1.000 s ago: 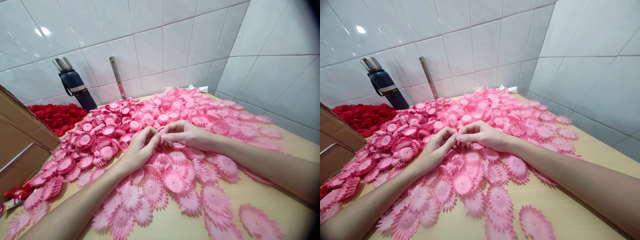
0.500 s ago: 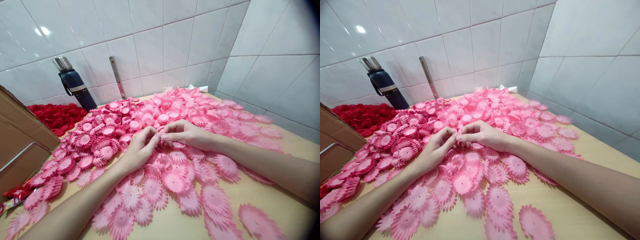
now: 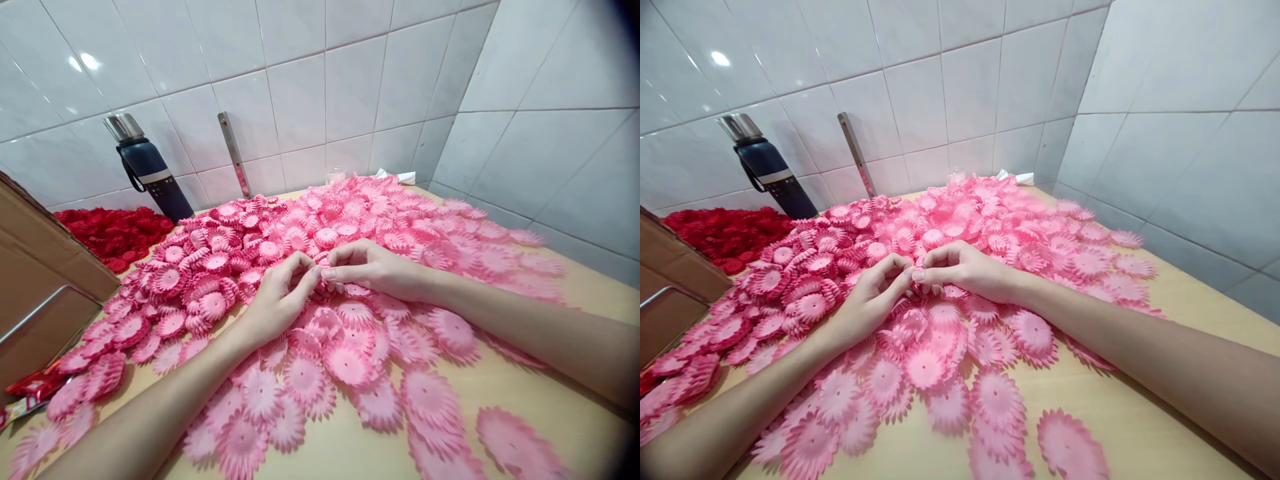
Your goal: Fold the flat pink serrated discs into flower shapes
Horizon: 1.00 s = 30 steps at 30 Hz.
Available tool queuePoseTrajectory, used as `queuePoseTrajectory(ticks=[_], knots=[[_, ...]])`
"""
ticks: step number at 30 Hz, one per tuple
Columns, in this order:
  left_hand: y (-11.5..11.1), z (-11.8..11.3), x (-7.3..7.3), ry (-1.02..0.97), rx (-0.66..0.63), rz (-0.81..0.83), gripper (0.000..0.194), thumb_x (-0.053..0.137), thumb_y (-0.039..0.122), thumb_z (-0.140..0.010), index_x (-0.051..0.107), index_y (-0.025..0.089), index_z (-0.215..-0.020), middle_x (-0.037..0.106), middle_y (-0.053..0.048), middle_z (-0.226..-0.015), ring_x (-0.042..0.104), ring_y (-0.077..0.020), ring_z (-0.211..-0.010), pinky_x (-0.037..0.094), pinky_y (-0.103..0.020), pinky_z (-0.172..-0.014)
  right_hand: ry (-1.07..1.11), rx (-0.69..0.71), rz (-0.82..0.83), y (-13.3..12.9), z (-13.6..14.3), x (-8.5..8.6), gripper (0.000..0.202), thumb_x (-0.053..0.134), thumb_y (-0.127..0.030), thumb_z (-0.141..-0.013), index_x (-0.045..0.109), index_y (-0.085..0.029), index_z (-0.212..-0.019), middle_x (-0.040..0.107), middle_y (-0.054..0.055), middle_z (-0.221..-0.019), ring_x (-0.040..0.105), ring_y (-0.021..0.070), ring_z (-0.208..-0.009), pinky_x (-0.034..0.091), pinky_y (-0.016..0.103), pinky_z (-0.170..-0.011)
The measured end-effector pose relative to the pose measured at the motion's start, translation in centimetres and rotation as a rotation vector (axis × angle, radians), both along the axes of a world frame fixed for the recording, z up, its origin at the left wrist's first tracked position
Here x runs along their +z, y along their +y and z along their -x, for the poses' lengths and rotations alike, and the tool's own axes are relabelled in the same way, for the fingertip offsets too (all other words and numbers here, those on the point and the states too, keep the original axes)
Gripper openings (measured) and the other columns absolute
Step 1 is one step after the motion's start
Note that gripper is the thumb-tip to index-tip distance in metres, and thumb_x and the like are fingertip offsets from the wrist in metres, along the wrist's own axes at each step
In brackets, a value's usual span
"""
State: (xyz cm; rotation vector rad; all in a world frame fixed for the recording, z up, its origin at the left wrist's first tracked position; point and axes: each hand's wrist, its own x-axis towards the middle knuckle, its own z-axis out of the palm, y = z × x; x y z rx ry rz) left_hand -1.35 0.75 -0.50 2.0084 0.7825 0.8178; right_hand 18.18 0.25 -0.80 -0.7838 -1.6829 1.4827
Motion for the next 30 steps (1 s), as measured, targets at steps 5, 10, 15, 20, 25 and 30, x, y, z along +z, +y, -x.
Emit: queuePoseTrajectory(ticks=[5,10,15,20,25,30], knots=[[0.02,0.0,0.01,0.001,0.005,-0.001,0.02,0.05,0.034,-0.092,0.054,0.015,-0.087,0.057,-0.002,-0.08,0.055,-0.0142,-0.076,0.044,-0.025,-0.07,0.003,0.003,0.003,0.06,0.05,0.02,0.017,0.068,-0.032,-0.081,0.068,-0.016,-0.076,0.064,0.0,-0.074,0.057,0.0109,-0.069,0.045,0.025,-0.068],[-0.07,0.03,0.12,0.003,0.011,0.002,0.02,0.049,0.034,-0.092,0.054,0.015,-0.088,0.058,-0.002,-0.082,0.055,-0.014,-0.076,0.044,-0.025,-0.069,0.004,0.009,0.004,0.05,0.03,0.05,0.018,0.068,-0.033,-0.08,0.068,-0.016,-0.076,0.063,0.0,-0.073,0.056,0.0104,-0.068,0.044,0.025,-0.067],[-0.14,0.02,0.09,0.004,0.01,0.006,0.02,0.049,0.034,-0.092,0.054,0.015,-0.087,0.057,-0.002,-0.081,0.054,-0.0139,-0.075,0.043,-0.025,-0.069,-0.007,-0.001,-0.001,0.02,0.02,0.02,0.019,0.068,-0.034,-0.081,0.068,-0.016,-0.076,0.064,0.0,-0.073,0.057,0.011,-0.069,0.044,0.026,-0.068],[-0.16,-0.03,0.14,0.004,0.009,0.004,0.02,0.05,0.034,-0.092,0.054,0.014,-0.087,0.056,-0.002,-0.08,0.053,-0.0138,-0.074,0.043,-0.025,-0.068,0.001,0.001,-0.003,0.0,0.02,0.06,0.018,0.068,-0.033,-0.081,0.068,-0.016,-0.075,0.063,0.0,-0.072,0.056,0.0102,-0.068,0.044,0.025,-0.067],[-0.14,-0.05,0.22,0.007,0.012,0.0,0.02,0.05,0.033,-0.092,0.054,0.014,-0.087,0.057,-0.002,-0.08,0.053,-0.0138,-0.074,0.043,-0.025,-0.068,0.008,0.009,-0.001,0.04,0.04,-0.04,0.017,0.068,-0.032,-0.082,0.068,-0.016,-0.075,0.063,-0.001,-0.072,0.057,0.0094,-0.068,0.044,0.023,-0.067],[-0.12,-0.03,0.2,0.009,0.013,-0.005,0.02,0.05,0.034,-0.092,0.054,0.015,-0.087,0.057,-0.002,-0.08,0.054,-0.014,-0.074,0.043,-0.025,-0.068,0.015,0.012,-0.001,0.08,0.05,-0.09,0.018,0.067,-0.032,-0.082,0.068,-0.015,-0.076,0.063,0.0,-0.072,0.056,0.0093,-0.068,0.044,0.023,-0.066]])
